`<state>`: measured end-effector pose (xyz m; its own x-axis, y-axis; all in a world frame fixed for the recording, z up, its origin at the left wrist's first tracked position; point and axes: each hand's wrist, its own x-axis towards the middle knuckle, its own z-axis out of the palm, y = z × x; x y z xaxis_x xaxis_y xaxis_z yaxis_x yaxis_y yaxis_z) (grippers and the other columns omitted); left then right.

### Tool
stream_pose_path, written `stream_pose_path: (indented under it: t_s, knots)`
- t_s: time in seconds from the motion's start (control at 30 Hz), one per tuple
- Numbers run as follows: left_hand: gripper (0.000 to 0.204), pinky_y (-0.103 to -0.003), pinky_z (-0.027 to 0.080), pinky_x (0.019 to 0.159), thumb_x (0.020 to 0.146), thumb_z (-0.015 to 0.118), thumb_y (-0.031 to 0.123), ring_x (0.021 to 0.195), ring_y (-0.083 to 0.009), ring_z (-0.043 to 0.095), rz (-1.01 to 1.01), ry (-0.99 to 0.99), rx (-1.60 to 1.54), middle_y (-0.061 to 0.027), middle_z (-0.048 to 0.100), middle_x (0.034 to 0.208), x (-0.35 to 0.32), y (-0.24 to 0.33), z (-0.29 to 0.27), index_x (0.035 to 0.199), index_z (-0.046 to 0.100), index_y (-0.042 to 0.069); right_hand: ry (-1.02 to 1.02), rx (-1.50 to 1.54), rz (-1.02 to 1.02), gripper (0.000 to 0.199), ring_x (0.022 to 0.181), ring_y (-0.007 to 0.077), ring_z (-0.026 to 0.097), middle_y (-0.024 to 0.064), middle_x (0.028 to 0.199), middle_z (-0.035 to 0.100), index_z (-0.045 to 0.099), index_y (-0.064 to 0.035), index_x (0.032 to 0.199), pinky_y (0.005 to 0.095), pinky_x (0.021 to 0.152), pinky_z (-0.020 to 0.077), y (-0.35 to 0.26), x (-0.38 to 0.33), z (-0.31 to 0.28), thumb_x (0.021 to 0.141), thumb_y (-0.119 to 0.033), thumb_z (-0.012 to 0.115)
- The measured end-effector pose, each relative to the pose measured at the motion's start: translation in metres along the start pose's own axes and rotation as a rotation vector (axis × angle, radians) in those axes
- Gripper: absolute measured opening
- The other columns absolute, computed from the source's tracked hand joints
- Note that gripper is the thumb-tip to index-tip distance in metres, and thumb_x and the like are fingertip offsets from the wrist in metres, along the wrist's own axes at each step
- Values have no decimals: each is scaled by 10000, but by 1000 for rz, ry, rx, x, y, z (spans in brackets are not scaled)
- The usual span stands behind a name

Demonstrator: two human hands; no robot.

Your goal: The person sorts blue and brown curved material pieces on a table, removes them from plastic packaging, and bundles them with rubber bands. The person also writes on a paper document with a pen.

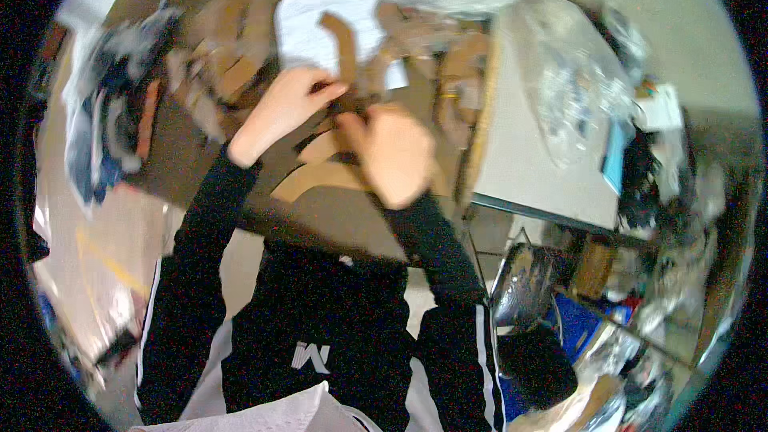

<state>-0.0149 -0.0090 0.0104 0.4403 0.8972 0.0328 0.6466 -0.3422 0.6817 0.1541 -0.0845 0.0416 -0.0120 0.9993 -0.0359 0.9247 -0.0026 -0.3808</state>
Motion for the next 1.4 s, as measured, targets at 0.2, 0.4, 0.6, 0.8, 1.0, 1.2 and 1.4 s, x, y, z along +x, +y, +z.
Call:
stream_pose_path:
  t_s: [0.2, 0.4, 0.6, 0.8, 1.0, 1.2, 1.4]
  knots:
    - [253, -328, 515, 809, 837, 656, 80, 936, -247, 674, -62, 38, -240, -161, 693, 988, -14, -2, -4, 1072, 618, -5, 294, 47, -132, 164, 688, 335, 641, 151, 753, 627, 611, -40, 825, 432, 611, 518, -16, 11, 50, 769, -186, 660]
    - [254, -236, 445, 750, 832, 674, 38, 829, -99, 569, -139, 50, -708, -23, 623, 925, -4, 25, -23, 1065, 574, 37, 424, 500, -292, 241, 873, 347, 583, 153, 915, 567, 554, -13, 951, 422, 756, 459, -10, 13, 15, 784, -121, 689]
    - [223, -212, 443, 792, 870, 635, 19, 864, -90, 580, -145, 207, -766, -35, 630, 965, 0, 1, -21, 1085, 576, 26, 321, 707, -300, 272, 850, 355, 594, 152, 911, 572, 568, -14, 1032, 421, 739, 480, -5, 15, 19, 806, -121, 675]
    - [354, -268, 486, 901, 923, 608, 72, 1023, -145, 610, -244, 429, -1057, -88, 624, 1145, 4, -23, -37, 1258, 534, -13, 205, 518, -423, 169, 881, 338, 613, 151, 944, 600, 616, -11, 971, 402, 775, 496, 13, 17, 39, 840, -112, 648]
    - [352, -286, 487, 902, 924, 601, 67, 1028, -170, 609, -285, 376, -1151, -120, 618, 1153, 1, -35, -27, 1233, 519, -80, 451, 793, -367, 195, 900, 302, 625, 139, 1011, 621, 639, -38, 1031, 369, 786, 511, -2, 14, 15, 845, -94, 659]
    - [199, -237, 484, 738, 885, 634, 118, 807, -97, 607, -204, 125, -778, -37, 676, 888, -6, 29, -8, 1007, 673, -34, 454, 654, -266, 256, 896, 303, 625, 147, 969, 627, 643, -48, 1075, 367, 782, 508, -1, 10, 5, 830, -111, 680]
    - [155, -224, 507, 719, 871, 660, 66, 788, -99, 632, -131, 152, -934, -64, 696, 869, -8, 27, 2, 978, 680, -45, 423, 762, -169, 278, 725, 199, 601, 96, 843, 601, 638, -42, 1074, 298, 673, 487, 2, 14, 8, 803, -42, 700]
